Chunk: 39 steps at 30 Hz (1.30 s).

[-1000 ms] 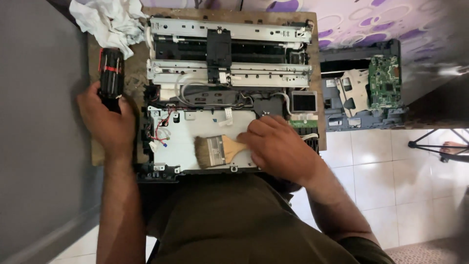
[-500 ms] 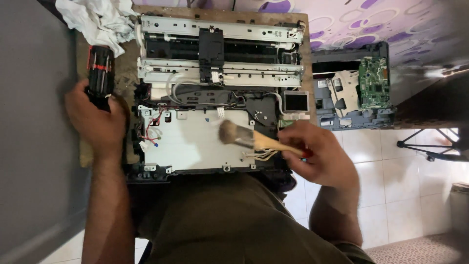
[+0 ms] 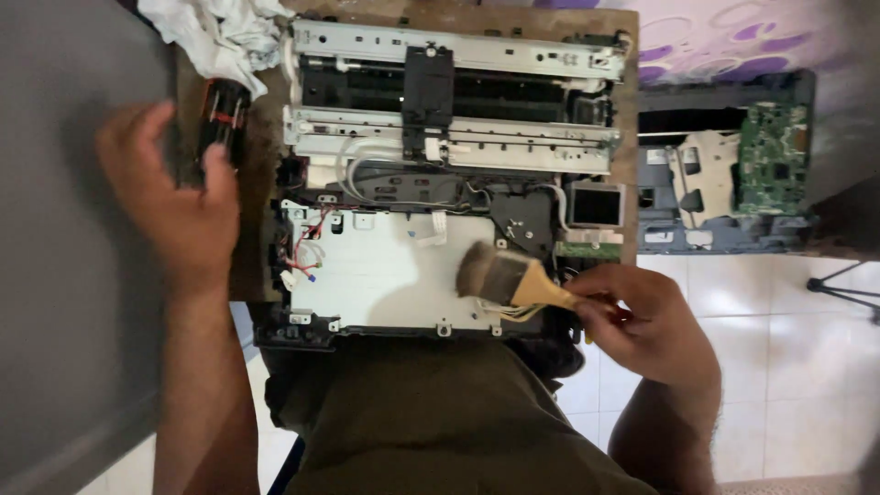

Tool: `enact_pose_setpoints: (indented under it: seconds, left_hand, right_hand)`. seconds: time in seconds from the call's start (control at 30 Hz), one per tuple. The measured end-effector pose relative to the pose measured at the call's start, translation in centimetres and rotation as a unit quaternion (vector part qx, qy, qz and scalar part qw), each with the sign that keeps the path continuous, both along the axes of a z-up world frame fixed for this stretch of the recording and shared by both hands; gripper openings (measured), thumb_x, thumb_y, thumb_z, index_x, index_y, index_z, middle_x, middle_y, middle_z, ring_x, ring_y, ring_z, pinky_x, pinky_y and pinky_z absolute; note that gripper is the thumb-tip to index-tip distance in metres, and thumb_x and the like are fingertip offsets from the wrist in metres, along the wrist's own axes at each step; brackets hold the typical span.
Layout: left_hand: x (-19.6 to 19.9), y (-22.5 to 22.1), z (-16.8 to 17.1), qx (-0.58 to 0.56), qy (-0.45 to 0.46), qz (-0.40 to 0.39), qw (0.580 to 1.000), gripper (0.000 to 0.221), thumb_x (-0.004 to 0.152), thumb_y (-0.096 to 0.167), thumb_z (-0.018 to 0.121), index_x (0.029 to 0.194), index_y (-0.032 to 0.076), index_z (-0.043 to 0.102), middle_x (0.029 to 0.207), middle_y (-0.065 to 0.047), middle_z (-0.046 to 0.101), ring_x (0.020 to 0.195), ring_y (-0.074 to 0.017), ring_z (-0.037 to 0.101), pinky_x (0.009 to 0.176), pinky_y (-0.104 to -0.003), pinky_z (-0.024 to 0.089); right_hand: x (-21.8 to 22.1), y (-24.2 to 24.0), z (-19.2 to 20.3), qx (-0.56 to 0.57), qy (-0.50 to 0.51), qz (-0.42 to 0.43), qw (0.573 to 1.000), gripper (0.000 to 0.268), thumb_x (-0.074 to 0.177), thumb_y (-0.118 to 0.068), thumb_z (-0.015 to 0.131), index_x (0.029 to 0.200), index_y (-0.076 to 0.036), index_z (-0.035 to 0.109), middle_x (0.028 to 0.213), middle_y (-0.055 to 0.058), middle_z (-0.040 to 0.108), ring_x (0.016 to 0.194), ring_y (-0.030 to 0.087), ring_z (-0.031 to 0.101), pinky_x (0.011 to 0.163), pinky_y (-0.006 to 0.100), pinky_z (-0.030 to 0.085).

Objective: Removing a main circuit board from a printer by unscrewing it, cleaning with a brush, and disconnecting ribbon cables.

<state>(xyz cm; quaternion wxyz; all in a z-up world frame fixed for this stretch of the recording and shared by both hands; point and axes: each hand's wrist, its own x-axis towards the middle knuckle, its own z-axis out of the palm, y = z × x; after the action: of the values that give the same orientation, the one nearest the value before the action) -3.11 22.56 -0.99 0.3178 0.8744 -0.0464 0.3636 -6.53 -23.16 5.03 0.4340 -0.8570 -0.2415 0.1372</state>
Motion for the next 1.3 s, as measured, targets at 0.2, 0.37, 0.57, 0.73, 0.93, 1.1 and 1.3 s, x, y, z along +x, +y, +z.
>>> enact_pose_setpoints:
  seconds: [0.2, 0.37, 0.57, 0.73, 0.93, 1.1, 1.3]
  left_hand:
    - [4.2, -2.3, 4.7, 0.150, 0.092, -0.077, 0.981, 0.066, 0.083, 0.008, 0.101, 0.136, -0.002, 0.061, 0.140, -0.022, 0.050, 0.132, -0.0457, 0.046, 0.112, -0.058, 0.037]
    - [6.9, -3.6, 4.7, 0.222, 0.184, -0.120, 0.950, 0.073, 0.084, 0.025, 0.101, 0.144, 0.010, 0.062, 0.154, -0.014, 0.041, 0.145, -0.0447, 0.029, 0.110, -0.084, 0.024]
    - [8.5, -4.2, 4.5, 0.189, 0.241, -0.183, 0.934, 0.077, 0.083, 0.027, 0.098, 0.146, 0.011, 0.057, 0.159, -0.013, 0.033, 0.151, -0.0427, 0.016, 0.114, -0.088, 0.007]
    - [9.2, -4.3, 4.6, 0.191, 0.282, -0.218, 0.915, 0.076, 0.091, 0.021, 0.091, 0.153, 0.012, 0.049, 0.163, -0.014, 0.024, 0.152, -0.0419, 0.006, 0.119, -0.088, 0.003]
    - [10.4, -5.1, 4.8, 0.207, 0.302, -0.266, 0.892, 0.083, 0.092, 0.024, 0.089, 0.160, 0.016, 0.040, 0.166, -0.012, 0.017, 0.154, -0.0410, 0.003, 0.123, -0.081, -0.003]
    - [11.0, -5.9, 4.6, 0.224, 0.310, -0.279, 0.881, 0.080, 0.095, 0.026, 0.084, 0.161, 0.016, 0.039, 0.167, -0.010, 0.016, 0.154, -0.0393, 0.002, 0.124, -0.078, -0.001]
    - [11.1, -6.1, 4.3, 0.218, 0.299, -0.274, 0.888, 0.074, 0.097, 0.026, 0.084, 0.158, 0.015, 0.044, 0.166, -0.012, 0.020, 0.153, -0.0408, 0.005, 0.123, -0.081, 0.001]
  right_hand:
    - [2.1, 3.0, 1.1, -0.067, -0.032, 0.095, 0.993, 0.015, 0.091, -0.019, 0.069, 0.101, -0.008, 0.073, 0.084, 0.003, 0.076, 0.072, 0.019, 0.074, 0.066, 0.031, 0.059]
    - [3.3, 2.7, 1.7, -0.090, -0.019, 0.141, 0.986, 0.013, 0.093, -0.024, 0.068, 0.098, -0.014, 0.074, 0.087, -0.002, 0.077, 0.075, 0.017, 0.074, 0.064, 0.031, 0.056]
    - [5.7, 2.2, 1.5, -0.094, -0.077, 0.098, 0.988, 0.031, 0.088, -0.021, 0.075, 0.118, -0.013, 0.070, 0.109, 0.007, 0.070, 0.099, 0.023, 0.070, 0.079, 0.036, 0.056]
    - [8.9, 4.3, 1.7, -0.176, -0.208, 0.123, 0.954, 0.049, 0.096, -0.041, 0.064, 0.139, -0.018, 0.064, 0.174, 0.012, 0.015, 0.165, 0.034, 0.004, 0.127, 0.075, 0.007]
    - [12.8, 7.1, -0.2, -0.276, -0.208, 0.192, 0.918, 0.073, 0.100, -0.068, 0.040, 0.156, -0.024, 0.057, 0.173, 0.014, -0.010, 0.155, 0.036, -0.022, 0.121, 0.066, -0.012]
    - [13.6, 8.1, -1.2, -0.238, -0.226, 0.198, 0.924, 0.075, 0.103, -0.071, 0.037, 0.148, -0.019, 0.068, 0.173, 0.019, 0.001, 0.157, 0.043, -0.011, 0.123, 0.069, -0.008]
    - [13.6, 8.6, -1.4, -0.210, -0.235, 0.197, 0.928, 0.079, 0.104, -0.073, 0.035, 0.151, -0.019, 0.067, 0.173, 0.018, 0.003, 0.157, 0.042, -0.012, 0.123, 0.066, -0.009]
